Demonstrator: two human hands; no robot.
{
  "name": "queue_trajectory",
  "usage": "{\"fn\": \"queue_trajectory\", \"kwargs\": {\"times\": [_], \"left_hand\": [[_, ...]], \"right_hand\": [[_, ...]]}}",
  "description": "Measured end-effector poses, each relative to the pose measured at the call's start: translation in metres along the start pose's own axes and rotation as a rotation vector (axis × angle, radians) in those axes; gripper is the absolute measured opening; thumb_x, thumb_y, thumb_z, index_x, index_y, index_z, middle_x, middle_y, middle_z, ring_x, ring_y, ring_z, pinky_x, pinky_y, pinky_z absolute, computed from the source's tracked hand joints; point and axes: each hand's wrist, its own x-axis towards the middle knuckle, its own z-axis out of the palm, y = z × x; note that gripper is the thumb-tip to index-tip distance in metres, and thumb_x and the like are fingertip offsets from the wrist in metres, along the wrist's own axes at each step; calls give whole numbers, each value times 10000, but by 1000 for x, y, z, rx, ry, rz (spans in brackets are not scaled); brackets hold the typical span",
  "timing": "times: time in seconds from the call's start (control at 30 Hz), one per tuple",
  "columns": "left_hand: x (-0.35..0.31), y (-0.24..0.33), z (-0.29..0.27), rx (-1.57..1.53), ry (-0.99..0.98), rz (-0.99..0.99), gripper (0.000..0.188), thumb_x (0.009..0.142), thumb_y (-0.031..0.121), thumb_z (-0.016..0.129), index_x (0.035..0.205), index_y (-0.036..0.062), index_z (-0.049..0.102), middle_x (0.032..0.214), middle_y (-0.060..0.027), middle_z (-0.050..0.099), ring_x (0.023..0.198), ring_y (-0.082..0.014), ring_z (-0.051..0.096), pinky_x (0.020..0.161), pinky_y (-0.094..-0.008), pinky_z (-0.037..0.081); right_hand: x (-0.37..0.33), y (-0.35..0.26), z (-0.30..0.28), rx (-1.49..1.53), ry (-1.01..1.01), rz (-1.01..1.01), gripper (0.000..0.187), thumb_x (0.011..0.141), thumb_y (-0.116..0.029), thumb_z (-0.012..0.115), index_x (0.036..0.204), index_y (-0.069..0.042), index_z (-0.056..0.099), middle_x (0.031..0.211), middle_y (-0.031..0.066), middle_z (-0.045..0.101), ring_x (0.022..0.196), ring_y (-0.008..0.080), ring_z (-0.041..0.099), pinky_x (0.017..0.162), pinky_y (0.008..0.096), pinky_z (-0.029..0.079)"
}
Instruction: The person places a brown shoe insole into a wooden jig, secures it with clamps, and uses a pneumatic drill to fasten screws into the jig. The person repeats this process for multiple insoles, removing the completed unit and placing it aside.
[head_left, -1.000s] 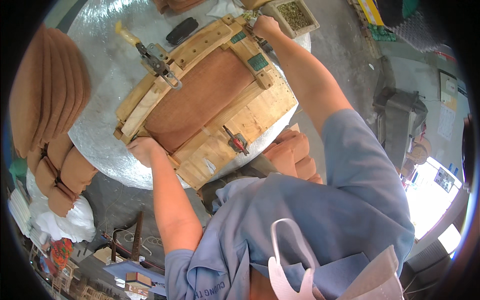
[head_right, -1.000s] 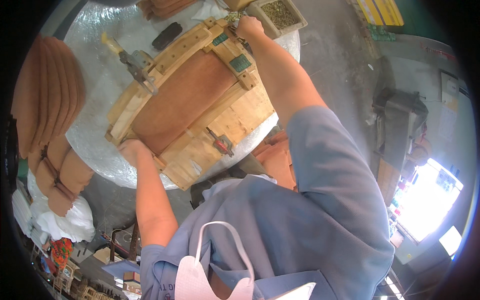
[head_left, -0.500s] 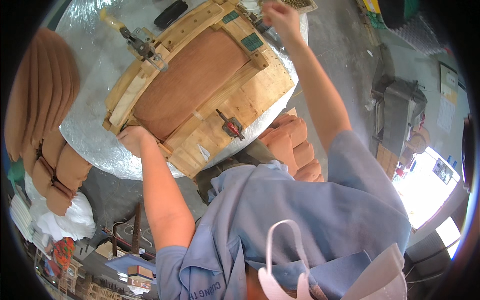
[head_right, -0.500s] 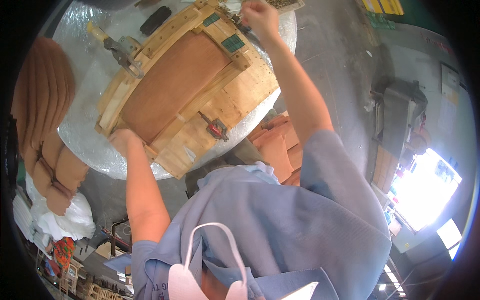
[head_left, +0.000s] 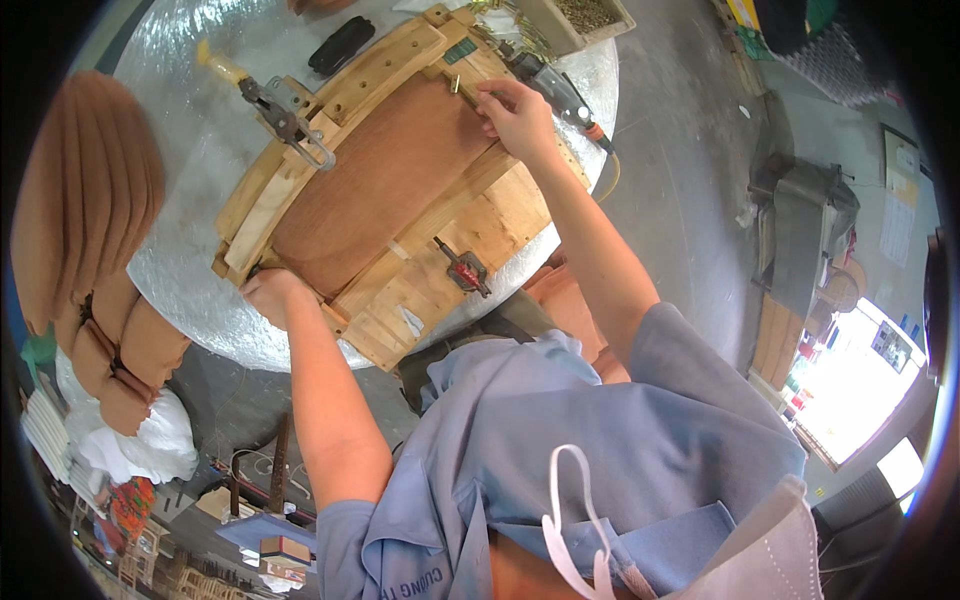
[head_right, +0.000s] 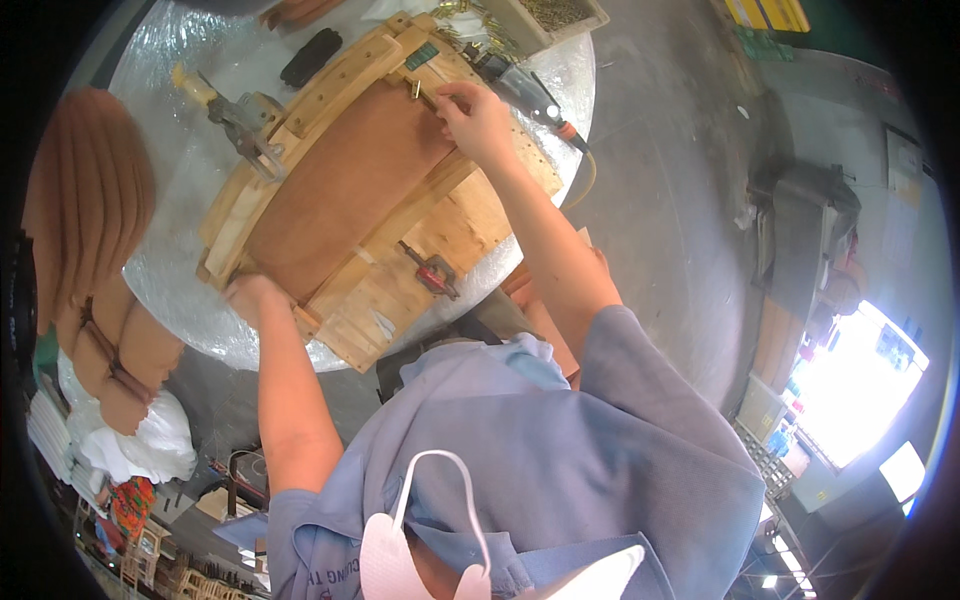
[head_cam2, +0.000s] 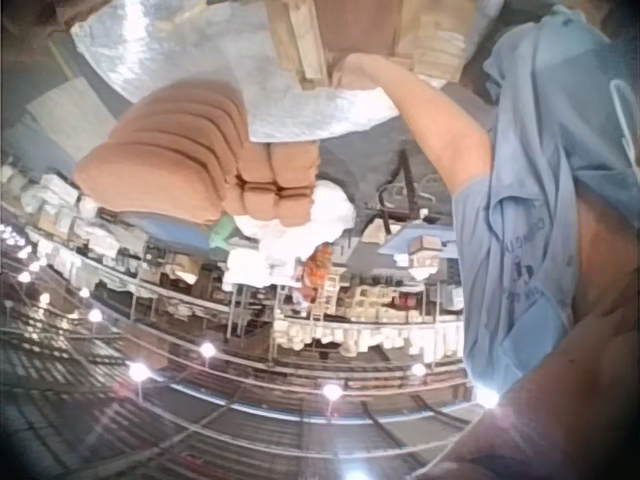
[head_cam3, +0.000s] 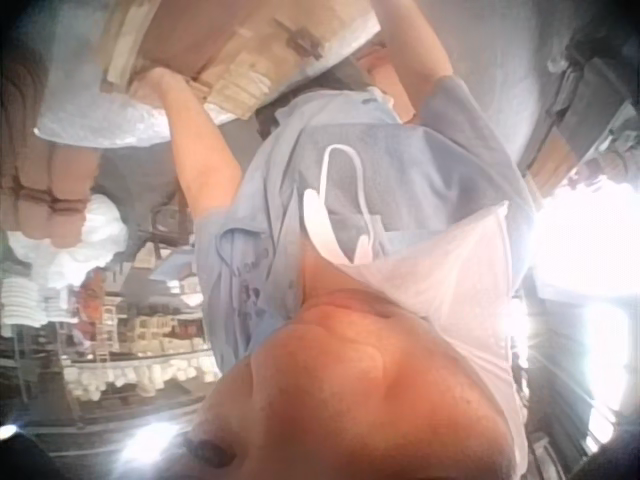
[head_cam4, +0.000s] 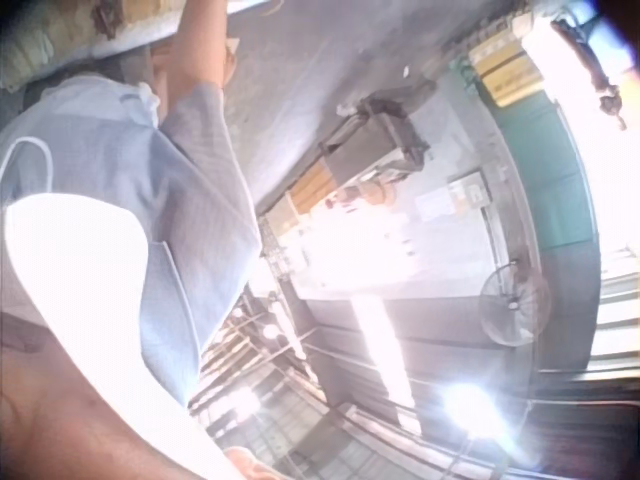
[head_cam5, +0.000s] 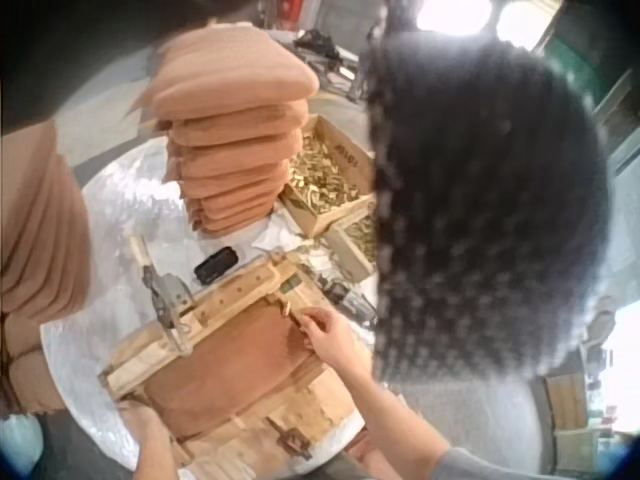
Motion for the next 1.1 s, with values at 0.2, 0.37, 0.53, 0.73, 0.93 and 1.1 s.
{"fn": "queue_trajectory", "kwargs": {"times": [0.2, 0.37, 0.53, 0.73, 0.93, 1.1], "left_hand": [[11, -7, 5, 0, 17, -1, 667, 1143, 390, 111, 1408, 16, 596, 1353, -206, 689, 1245, -428, 658, 1093, -538, 522], [20, -7, 10, 3, -1, -61, 670, 1146, 402, 112, 1402, 20, 600, 1352, -203, 693, 1247, -422, 658, 1098, -539, 517], [16, -3, 6, 20, 9, -71, 679, 1150, 401, 107, 1384, 15, 614, 1354, -205, 695, 1246, -415, 662, 1089, -527, 530], [17, -2, 8, 34, 44, -105, 689, 1153, 399, 117, 1332, 3, 652, 1314, -203, 717, 1197, -419, 690, 1057, -522, 557], [19, -3, 9, 52, 35, -89, 690, 1153, 402, 122, 1314, -5, 655, 1292, -207, 725, 1184, -426, 693, 1035, -528, 570], [17, -4, 8, 15, 28, -75, 700, 1153, 416, 133, 1279, -11, 673, 1262, -215, 735, 1152, -446, 702, 1013, -539, 582]], "right_hand": [[9, -7, 5, -524, 60, -428, 254, 967, -165, 708, 1216, -140, 752, 903, 169, 784, 830, 298, 771, 777, 408, 597], [32, -30, 12, -647, -59, -450, 244, 961, -213, 714, 1193, -158, 759, 934, 167, 786, 877, 345, 764, 808, 440, 596], [43, -25, 21, -845, -95, -539, 214, 959, -228, 699, 1142, -143, 769, 970, 136, 790, 903, 349, 757, 805, 453, 594], [51, -38, 15, -1002, -207, -512, 175, 954, -252, 704, 1052, -117, 756, 940, 148, 771, 904, 370, 743, 804, 483, 587], [45, -39, 34, -965, -20, -411, 186, 947, -260, 715, 990, -79, 722, 928, 159, 766, 904, 397, 736, 794, 485, 585], [23, -34, 32, -711, -68, -488, 171, 956, -187, 700, 1072, -64, 730, 957, 168, 769, 892, 368, 749, 786, 445, 597]]}}
